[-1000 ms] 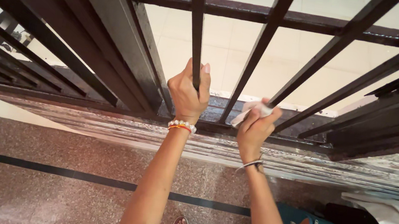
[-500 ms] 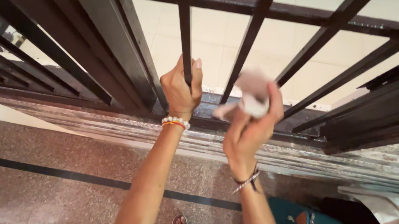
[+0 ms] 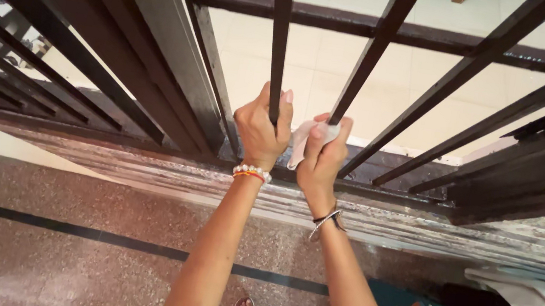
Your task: The person wipes the lower section of a dark metal gate using a white cloth. They systematically clean the horizontal and vertical bars, moving from left to right and back, while standing in place.
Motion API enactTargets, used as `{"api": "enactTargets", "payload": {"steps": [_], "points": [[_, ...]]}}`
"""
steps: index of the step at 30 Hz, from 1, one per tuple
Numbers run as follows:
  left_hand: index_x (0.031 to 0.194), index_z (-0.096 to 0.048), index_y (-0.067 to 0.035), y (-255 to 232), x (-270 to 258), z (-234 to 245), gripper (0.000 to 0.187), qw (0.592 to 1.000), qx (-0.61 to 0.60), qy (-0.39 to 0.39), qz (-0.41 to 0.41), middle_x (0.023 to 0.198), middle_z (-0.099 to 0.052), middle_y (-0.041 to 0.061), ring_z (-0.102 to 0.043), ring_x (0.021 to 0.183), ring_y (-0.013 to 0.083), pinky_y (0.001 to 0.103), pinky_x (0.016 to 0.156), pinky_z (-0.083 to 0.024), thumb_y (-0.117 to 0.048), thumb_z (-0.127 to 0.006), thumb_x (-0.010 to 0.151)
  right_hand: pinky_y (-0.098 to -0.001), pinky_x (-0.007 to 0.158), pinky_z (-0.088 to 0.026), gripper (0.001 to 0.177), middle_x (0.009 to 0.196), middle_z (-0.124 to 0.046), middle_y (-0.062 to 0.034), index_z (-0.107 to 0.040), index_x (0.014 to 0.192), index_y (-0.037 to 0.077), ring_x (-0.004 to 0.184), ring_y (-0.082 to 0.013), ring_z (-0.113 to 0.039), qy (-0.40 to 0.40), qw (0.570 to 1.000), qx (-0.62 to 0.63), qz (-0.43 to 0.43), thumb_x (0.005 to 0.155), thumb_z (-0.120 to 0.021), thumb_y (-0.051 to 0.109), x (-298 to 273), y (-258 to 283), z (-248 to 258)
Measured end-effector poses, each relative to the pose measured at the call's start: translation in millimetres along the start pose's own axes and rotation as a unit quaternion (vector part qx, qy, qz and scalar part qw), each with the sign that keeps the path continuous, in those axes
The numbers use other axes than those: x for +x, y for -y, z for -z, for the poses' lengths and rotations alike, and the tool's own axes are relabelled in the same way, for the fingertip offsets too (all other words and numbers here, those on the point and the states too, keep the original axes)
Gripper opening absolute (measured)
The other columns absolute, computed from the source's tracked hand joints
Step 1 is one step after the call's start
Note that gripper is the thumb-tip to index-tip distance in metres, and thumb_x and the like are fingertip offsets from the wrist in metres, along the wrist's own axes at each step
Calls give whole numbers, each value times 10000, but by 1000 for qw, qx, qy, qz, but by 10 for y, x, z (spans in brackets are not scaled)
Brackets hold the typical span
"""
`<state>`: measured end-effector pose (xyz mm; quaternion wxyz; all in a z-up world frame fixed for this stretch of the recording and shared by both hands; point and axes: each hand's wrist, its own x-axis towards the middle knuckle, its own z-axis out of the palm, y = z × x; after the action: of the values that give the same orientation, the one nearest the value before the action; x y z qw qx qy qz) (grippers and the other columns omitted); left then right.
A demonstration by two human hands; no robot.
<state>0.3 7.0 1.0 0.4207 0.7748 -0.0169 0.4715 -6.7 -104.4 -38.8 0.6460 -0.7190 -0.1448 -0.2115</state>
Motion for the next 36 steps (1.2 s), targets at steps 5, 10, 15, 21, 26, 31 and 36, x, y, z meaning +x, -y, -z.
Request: {"api": "enactTargets", "payload": {"steps": [5,10,15,21,26,31,36], "points": [[926,-642,-47,9,-11,-16,198,1000,-3,1,0,615,-567,124,-621,561,338,423,544,-472,-200,-595,1042,-329,619,-526,313,812,-684,-96,-488,1215,22,707,-182,-696,40,992,-44,-112,1075,-454,299,-416,-403,37],[923,-630,-31,16,-16,-43,211,1000,-7,0,8,629,-561,131,-611,553,326,410,541,-470,-197,-592,1047,-371,896,-546,419,1217,-660,-169,-462,1436,19,1077,-256,-675,-12,994,-85,-65,1095,-434,261,-865,-530,180],[894,-622,-27,24,-47,-70,231,1000,-7,-4,10,603,-531,121,-577,516,298,394,528,-443,-200,-599,1046,-446,1032,-578,524,1552,-419,-137,-367,1537,118,1330,-305,-539,-200,979,14,40,1135,-432,448,-1038,-242,432],[872,-614,-27,36,-79,-93,254,1000,0,-4,13,596,-523,114,-570,513,281,387,528,-430,-203,-600,1055,-431,1113,-534,477,1574,-356,-130,-305,1572,139,1378,-288,-528,-185,972,-51,137,1223,-441,435,61,505,720],[872,-606,-21,31,-63,-125,252,1000,-22,-6,16,595,-523,104,-584,504,257,377,521,-435,-197,-592,1053,-304,798,-576,398,1145,-716,-92,-361,1477,77,952,-163,-726,-186,973,-86,108,1188,-410,346,752,635,540],[869,-605,-21,45,-84,-125,253,1000,-9,-9,12,601,-512,112,-568,516,276,381,535,-433,-191,-601,1056,-324,642,-533,356,894,-698,-98,-406,1376,-3,774,-198,-727,-175,976,-104,78,1123,-412,247,462,152,489],[878,-603,-23,4,-82,-115,260,1000,-3,-13,5,616,-527,121,-581,537,297,395,541,-440,-204,-593,1064,-432,679,-544,309,887,-687,-203,-437,1315,-34,816,-360,-734,-106,979,-167,43,1115,-471,200,-125,-482,553]]}}
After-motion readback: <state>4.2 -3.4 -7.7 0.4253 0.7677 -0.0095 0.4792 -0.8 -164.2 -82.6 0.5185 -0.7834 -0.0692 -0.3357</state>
